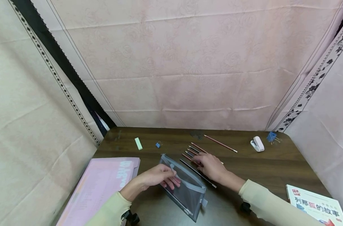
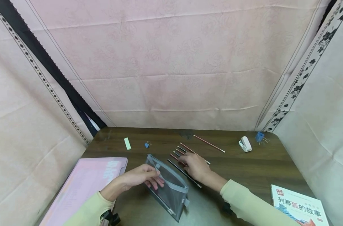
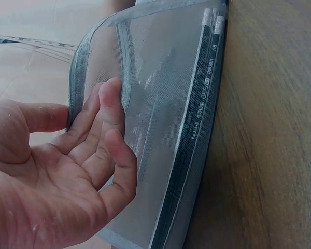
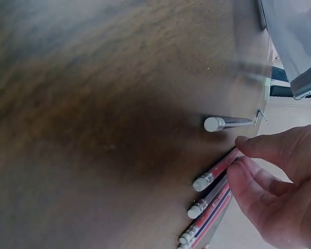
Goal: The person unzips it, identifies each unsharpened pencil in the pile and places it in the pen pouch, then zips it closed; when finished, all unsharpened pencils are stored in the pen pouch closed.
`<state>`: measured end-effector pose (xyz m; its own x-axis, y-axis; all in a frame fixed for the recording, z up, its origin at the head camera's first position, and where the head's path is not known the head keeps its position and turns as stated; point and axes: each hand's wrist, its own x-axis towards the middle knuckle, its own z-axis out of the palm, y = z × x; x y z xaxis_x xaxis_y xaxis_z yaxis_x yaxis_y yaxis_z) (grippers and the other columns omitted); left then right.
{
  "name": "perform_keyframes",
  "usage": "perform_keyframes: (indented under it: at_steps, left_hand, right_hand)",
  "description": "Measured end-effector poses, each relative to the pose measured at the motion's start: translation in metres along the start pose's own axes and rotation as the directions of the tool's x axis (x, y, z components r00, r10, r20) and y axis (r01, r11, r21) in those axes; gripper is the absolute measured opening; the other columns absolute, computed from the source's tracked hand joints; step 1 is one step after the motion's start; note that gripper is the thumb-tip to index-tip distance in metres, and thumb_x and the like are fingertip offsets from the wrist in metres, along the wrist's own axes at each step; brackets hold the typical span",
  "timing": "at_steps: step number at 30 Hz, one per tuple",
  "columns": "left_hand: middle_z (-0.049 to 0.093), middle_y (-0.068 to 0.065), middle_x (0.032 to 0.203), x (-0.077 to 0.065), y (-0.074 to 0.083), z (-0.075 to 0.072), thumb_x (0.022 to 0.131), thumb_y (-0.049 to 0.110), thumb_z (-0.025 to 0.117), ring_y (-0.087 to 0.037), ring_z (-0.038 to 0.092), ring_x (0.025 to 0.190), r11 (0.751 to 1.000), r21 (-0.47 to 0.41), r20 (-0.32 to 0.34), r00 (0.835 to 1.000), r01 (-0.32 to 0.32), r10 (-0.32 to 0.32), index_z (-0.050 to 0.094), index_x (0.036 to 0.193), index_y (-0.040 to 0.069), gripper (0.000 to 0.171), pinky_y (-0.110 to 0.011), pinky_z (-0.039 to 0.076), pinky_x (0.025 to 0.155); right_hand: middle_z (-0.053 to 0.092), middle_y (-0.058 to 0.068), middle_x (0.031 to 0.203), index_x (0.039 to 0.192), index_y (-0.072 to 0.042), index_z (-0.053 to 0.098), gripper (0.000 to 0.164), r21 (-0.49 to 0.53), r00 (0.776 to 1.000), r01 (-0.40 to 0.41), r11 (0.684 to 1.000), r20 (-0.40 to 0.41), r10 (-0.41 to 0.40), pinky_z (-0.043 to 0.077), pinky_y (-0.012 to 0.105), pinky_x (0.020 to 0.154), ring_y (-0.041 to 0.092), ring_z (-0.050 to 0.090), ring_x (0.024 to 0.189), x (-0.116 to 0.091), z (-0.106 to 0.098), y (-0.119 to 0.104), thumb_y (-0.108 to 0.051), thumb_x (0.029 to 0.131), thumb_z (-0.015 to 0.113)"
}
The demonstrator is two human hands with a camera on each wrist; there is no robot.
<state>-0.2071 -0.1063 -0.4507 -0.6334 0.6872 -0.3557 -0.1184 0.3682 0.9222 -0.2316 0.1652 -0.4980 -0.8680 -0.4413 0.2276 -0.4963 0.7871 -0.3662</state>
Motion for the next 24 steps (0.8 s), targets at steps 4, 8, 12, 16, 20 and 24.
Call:
perform_keyframes:
  at_steps: [4,8,12,16,20,24]
  left_hand:
    - [0.074,-0.014,0.105,0.0000,-0.0001,-0.0008,0.102,0.031,0.045,-0.018,0.071,0.083,1.000,0.002,0.008,1.000,0.001,-0.001,0.070,0.107,0.005,0.036,-0.033,0.051,0.075]
    - [0.074,-0.013,0.104,0.0000,0.0000,-0.0011,0.101,0.031,0.045,-0.020,0.072,0.084,1.000,0.005,0.008,1.000,0.002,-0.002,0.070,0.107,0.005,0.036,-0.034,0.051,0.076]
    - [0.074,-0.014,0.104,0.0003,-0.0002,-0.0012,0.101,0.031,0.045,-0.024,0.072,0.086,1.000,0.013,0.002,1.000,-0.003,0.003,0.070,0.106,0.005,0.036,-0.034,0.051,0.076]
    - [0.074,-0.013,0.104,0.0014,-0.0009,-0.0010,0.101,0.032,0.046,-0.024,0.071,0.087,1.000,0.011,0.006,1.000,0.006,-0.006,0.070,0.106,0.005,0.036,-0.033,0.051,0.076]
    - [0.074,-0.013,0.103,0.0013,-0.0010,-0.0009,0.101,0.032,0.046,-0.024,0.071,0.086,1.000,0.006,0.007,1.000,0.008,-0.008,0.070,0.106,0.005,0.036,-0.033,0.051,0.076]
    - [0.074,-0.013,0.103,0.0004,-0.0006,-0.0010,0.101,0.032,0.046,-0.025,0.071,0.087,1.000,0.007,0.003,1.000,0.004,-0.004,0.070,0.106,0.005,0.036,-0.034,0.051,0.076]
  right_hand:
    - [0.067,-0.003,0.096,0.110,-0.024,0.071,0.038,-0.019,1.000,0.005,1.000,0.005,-0.005,0.050,0.032,0.065,0.010,0.060,0.079,-0.0001,0.0013,-0.0003,-0.005,0.078,0.076]
    - [0.068,-0.003,0.096,0.110,-0.023,0.071,0.038,-0.025,1.000,0.020,0.999,-0.004,-0.020,0.052,0.032,0.069,0.010,0.061,0.080,0.0004,0.0027,-0.0002,-0.003,0.078,0.075]
    - [0.070,-0.005,0.096,0.109,-0.023,0.072,0.037,-0.030,0.999,0.038,0.999,-0.016,-0.039,0.053,0.031,0.071,0.008,0.063,0.081,0.0005,0.0041,0.0007,-0.003,0.079,0.074]
    - [0.071,-0.005,0.098,0.109,-0.021,0.072,0.037,-0.004,0.999,0.047,0.999,-0.020,-0.047,0.054,0.032,0.073,0.010,0.065,0.083,0.0008,0.0052,0.0019,-0.001,0.079,0.072]
    - [0.072,-0.003,0.099,0.110,-0.020,0.071,0.037,0.014,0.999,0.048,0.999,-0.012,-0.048,0.054,0.033,0.074,0.011,0.065,0.084,0.0019,0.0053,0.0027,0.000,0.079,0.071]
    - [0.072,-0.003,0.099,0.112,-0.020,0.071,0.037,0.008,0.999,0.040,0.999,0.001,-0.040,0.054,0.033,0.074,0.011,0.065,0.083,0.0037,0.0047,0.0028,0.000,0.080,0.070]
